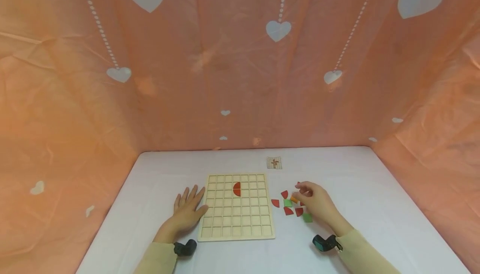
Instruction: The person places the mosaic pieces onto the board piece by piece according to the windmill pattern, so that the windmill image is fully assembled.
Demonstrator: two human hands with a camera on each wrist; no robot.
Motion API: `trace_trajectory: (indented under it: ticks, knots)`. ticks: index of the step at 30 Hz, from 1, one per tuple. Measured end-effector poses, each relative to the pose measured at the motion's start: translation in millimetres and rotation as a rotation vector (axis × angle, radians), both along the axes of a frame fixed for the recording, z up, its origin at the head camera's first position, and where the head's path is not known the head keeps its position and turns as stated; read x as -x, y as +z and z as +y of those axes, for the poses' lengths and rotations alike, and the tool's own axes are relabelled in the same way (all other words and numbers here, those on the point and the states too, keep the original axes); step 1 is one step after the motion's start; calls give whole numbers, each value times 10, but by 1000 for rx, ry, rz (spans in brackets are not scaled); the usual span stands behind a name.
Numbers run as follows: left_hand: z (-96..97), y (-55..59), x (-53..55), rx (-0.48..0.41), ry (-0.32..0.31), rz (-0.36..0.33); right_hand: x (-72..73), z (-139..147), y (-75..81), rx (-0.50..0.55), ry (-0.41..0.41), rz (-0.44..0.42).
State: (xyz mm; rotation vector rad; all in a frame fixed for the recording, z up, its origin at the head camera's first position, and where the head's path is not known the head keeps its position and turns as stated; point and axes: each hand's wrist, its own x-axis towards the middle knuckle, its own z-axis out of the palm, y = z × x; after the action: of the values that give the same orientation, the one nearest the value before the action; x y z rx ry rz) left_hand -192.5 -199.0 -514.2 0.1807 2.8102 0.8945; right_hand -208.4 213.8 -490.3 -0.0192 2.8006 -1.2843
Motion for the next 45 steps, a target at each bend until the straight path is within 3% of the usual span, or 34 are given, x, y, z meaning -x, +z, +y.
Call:
trace_trajectory:
  ticks: [8, 21, 33, 45]
  knots:
    - [6, 10, -4, 1, -1, 0, -81, 186, -51, -44, 26, 18]
    - [9, 4, -6, -9, 0, 8, -103, 309, -120, -6, 40, -32]
    - [-22, -45, 16, 5, -9, 17, -84, 281, -168, -16, 1, -87]
    - [-8, -19, 9, 0, 1, -4, -85, 242, -148, -38, 9, -51]
